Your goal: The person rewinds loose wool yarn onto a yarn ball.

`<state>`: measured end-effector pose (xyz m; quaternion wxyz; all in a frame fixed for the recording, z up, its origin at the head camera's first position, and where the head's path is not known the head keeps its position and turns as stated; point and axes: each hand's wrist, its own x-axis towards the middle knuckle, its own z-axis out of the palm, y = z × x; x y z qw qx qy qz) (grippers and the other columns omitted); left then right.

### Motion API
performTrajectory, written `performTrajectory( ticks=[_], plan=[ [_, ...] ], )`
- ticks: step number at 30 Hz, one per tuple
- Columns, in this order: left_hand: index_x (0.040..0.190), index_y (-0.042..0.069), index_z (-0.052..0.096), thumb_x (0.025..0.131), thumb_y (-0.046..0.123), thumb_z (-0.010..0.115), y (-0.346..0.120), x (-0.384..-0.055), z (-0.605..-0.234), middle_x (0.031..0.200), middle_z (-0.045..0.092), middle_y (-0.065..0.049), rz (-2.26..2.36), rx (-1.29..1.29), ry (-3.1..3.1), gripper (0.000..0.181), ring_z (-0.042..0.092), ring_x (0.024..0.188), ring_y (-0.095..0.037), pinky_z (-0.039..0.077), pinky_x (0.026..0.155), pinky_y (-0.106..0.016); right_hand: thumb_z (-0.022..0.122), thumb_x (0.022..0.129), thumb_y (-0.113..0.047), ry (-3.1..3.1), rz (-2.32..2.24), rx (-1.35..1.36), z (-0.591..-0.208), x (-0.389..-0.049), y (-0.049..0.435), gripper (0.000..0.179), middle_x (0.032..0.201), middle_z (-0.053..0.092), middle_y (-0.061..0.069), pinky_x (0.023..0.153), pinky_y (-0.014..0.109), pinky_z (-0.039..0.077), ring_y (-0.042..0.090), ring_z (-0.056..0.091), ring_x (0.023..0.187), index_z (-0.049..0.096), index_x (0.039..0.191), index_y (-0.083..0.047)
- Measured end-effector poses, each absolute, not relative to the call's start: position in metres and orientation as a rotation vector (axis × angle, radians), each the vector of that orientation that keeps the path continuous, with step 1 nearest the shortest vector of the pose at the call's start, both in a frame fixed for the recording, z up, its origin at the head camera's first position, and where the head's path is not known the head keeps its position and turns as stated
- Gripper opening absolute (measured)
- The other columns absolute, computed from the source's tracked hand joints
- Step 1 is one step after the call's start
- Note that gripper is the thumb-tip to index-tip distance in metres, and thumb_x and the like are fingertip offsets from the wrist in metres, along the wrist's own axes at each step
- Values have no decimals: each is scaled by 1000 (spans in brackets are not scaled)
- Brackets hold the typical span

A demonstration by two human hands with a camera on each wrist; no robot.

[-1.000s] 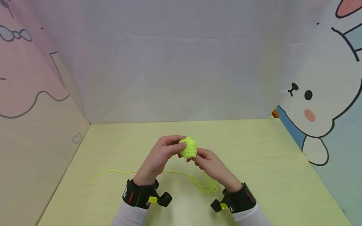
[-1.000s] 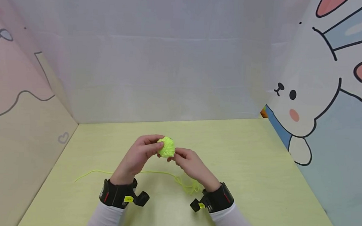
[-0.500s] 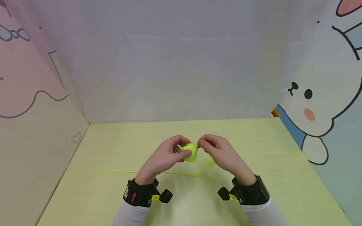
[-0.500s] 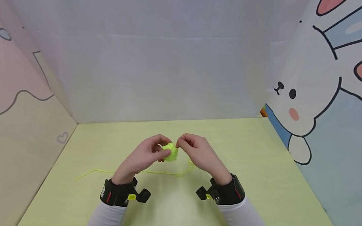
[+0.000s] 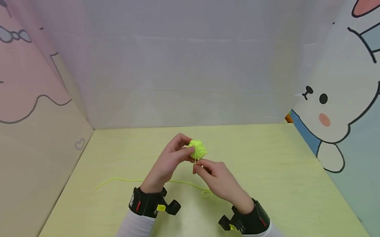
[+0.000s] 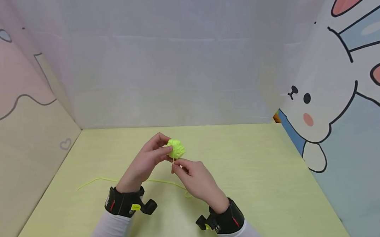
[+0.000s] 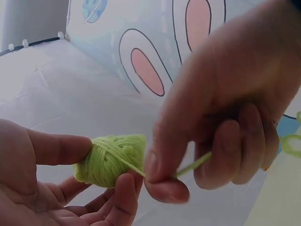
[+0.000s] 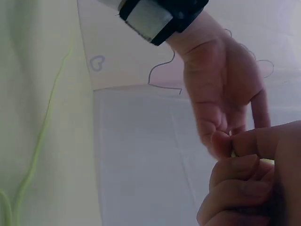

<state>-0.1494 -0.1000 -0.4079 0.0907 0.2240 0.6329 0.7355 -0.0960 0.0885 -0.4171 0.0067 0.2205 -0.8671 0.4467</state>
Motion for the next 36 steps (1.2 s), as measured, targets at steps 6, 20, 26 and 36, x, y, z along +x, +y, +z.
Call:
performTrajectory(
  ticks=[6, 20, 26, 36],
  plan=[
    [114, -1, 51, 100, 9, 56, -102, -147, -404, 105, 57, -13, 2169, 692, 1828, 18, 58, 85, -26, 52, 73, -29, 50, 106, -30, -2744, 1548, 653, -434, -112, 98, 22, 69, 48, -2, 55, 26, 35, 12, 36, 54, 68, 98, -21],
    [110, 22, 64, 95, 31, 68, -101, -146, -409, 100, 66, 0, 1617, 856, 2208, 17, 64, 79, -19, 53, 71, -39, 52, 105, -29, -2717, 1620, 589, -404, -129, 128, 22, 69, 47, 5, 58, 32, 35, 19, 39, 58, 70, 96, -20],
    [111, 30, 62, 95, 38, 68, -98, -146, -414, 104, 64, 9, 1504, 831, 2407, 19, 61, 84, -13, 54, 66, -38, 54, 104, -34, -2680, 1488, 535, -388, -116, 125, 20, 72, 53, 0, 57, 34, 36, 20, 41, 60, 67, 96, -22],
    [114, 9, 57, 95, 19, 67, -95, -154, -412, 109, 59, -14, 2062, 640, 2123, 23, 67, 85, -27, 60, 75, -43, 52, 105, -25, -2683, 1447, 621, -387, -91, 102, 17, 70, 54, -4, 54, 28, 37, 13, 39, 53, 65, 95, -25]
  ],
)
